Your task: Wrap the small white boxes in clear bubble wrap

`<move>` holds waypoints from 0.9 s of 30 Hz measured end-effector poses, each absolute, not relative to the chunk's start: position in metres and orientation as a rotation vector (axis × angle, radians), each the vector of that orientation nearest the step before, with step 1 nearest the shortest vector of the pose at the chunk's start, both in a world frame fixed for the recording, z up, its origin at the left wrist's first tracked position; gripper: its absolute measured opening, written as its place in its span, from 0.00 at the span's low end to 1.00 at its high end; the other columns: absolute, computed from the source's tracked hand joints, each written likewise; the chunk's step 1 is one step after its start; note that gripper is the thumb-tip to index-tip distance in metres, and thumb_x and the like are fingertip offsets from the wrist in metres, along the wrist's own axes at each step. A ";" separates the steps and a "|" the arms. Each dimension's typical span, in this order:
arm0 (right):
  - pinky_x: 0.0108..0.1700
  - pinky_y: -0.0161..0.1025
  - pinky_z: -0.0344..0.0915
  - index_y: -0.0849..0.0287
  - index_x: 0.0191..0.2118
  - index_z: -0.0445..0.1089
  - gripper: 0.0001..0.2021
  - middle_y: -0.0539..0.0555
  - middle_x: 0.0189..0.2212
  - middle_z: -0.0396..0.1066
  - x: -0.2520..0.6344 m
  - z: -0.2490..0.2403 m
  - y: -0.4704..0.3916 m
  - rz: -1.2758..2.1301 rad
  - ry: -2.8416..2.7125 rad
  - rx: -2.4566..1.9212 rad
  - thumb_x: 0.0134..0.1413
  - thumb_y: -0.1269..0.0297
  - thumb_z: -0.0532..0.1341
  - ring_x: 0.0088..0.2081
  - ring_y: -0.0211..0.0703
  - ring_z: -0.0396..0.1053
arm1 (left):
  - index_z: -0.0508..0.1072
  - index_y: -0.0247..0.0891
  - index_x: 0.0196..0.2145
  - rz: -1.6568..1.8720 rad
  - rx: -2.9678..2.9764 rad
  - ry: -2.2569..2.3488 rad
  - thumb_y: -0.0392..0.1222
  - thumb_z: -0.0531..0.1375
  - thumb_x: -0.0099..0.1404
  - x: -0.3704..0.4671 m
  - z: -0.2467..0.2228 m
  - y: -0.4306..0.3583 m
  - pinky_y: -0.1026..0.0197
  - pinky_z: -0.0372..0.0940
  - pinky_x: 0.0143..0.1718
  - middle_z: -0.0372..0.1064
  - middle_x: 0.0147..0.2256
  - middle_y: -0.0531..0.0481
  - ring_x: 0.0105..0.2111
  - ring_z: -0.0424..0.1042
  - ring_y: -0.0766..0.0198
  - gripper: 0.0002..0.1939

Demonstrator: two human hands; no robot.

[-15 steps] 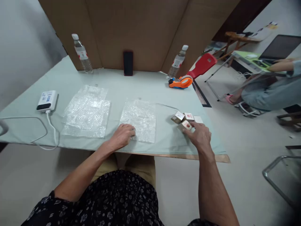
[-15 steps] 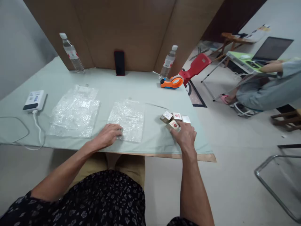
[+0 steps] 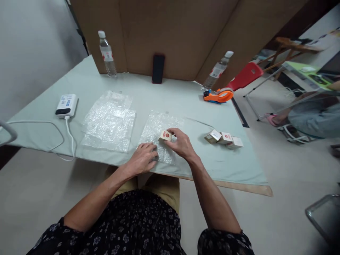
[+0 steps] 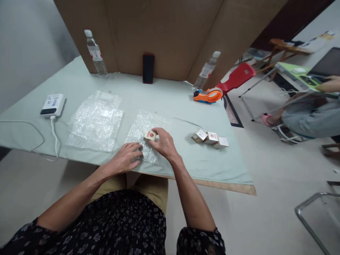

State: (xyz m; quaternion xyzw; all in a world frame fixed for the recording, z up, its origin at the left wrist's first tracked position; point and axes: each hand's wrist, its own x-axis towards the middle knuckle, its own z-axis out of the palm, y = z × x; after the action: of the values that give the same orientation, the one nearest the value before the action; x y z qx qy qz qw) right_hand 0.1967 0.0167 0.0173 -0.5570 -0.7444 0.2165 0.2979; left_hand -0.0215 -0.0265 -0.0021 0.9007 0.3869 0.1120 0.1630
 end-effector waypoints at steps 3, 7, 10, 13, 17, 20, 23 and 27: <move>0.50 0.49 0.67 0.57 0.49 0.68 0.19 0.57 0.45 0.75 0.192 0.003 0.027 0.656 -2.016 -1.549 0.49 0.63 0.64 0.44 0.50 0.73 | 0.74 0.38 0.47 0.326 2.559 1.055 0.38 0.63 0.63 -0.028 -0.004 -0.028 0.45 0.59 0.61 0.65 0.59 0.41 0.61 0.61 0.47 0.14; 0.49 0.48 0.68 0.56 0.52 0.67 0.22 0.56 0.47 0.75 0.197 -0.003 0.028 0.682 -2.014 -1.555 0.49 0.61 0.65 0.44 0.50 0.73 | 0.71 0.39 0.50 0.349 2.562 1.063 0.35 0.61 0.62 -0.031 -0.004 -0.028 0.46 0.59 0.61 0.65 0.59 0.41 0.60 0.62 0.50 0.17; 0.50 0.49 0.68 0.56 0.52 0.67 0.22 0.57 0.48 0.75 0.198 -0.004 0.027 0.651 -2.032 -1.548 0.50 0.62 0.65 0.45 0.50 0.73 | 0.69 0.38 0.49 0.349 2.600 1.072 0.31 0.58 0.62 -0.030 -0.003 -0.028 0.48 0.61 0.59 0.66 0.57 0.41 0.57 0.65 0.52 0.17; 0.51 0.51 0.68 0.55 0.52 0.68 0.21 0.58 0.49 0.75 0.196 -0.007 0.027 0.604 -2.039 -1.550 0.51 0.61 0.65 0.46 0.52 0.73 | 0.71 0.37 0.44 0.311 2.666 1.063 0.29 0.56 0.62 -0.027 -0.002 -0.027 0.50 0.63 0.56 0.70 0.52 0.41 0.53 0.68 0.53 0.13; 0.53 0.53 0.68 0.56 0.55 0.67 0.24 0.60 0.53 0.73 0.198 -0.011 0.025 0.604 -2.036 -1.514 0.51 0.61 0.64 0.50 0.54 0.73 | 0.71 0.36 0.36 0.344 2.676 1.123 0.28 0.55 0.62 -0.022 -0.004 -0.024 0.50 0.65 0.51 0.74 0.43 0.42 0.46 0.72 0.54 0.08; 0.55 0.55 0.67 0.56 0.59 0.65 0.28 0.61 0.56 0.70 0.205 -0.006 0.021 0.587 -2.027 -1.451 0.50 0.61 0.65 0.52 0.55 0.71 | 0.72 0.36 0.34 0.510 2.535 1.226 0.30 0.55 0.62 -0.018 -0.001 -0.020 0.51 0.66 0.49 0.76 0.39 0.43 0.43 0.74 0.55 0.07; 0.55 0.55 0.67 0.56 0.57 0.66 0.26 0.61 0.54 0.70 0.215 0.012 0.014 0.545 -1.959 -1.397 0.53 0.58 0.65 0.52 0.54 0.71 | 0.72 0.38 0.33 0.664 2.367 1.294 0.31 0.57 0.60 -0.014 0.010 -0.011 0.53 0.65 0.48 0.77 0.37 0.46 0.41 0.75 0.56 0.06; 0.56 0.53 0.67 0.52 0.55 0.69 0.21 0.57 0.55 0.71 0.224 0.040 0.003 0.596 -1.968 -1.320 0.58 0.52 0.62 0.54 0.52 0.70 | 0.73 0.39 0.32 0.738 2.186 1.378 0.33 0.57 0.59 -0.007 0.026 0.011 0.57 0.66 0.41 0.78 0.35 0.49 0.34 0.74 0.60 0.06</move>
State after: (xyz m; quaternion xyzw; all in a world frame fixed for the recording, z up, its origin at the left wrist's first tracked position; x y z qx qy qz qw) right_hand 0.2241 0.0030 0.0395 -0.5076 -0.7568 0.2292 0.3422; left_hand -0.0071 0.0106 0.0256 0.7926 0.4996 0.2675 0.2251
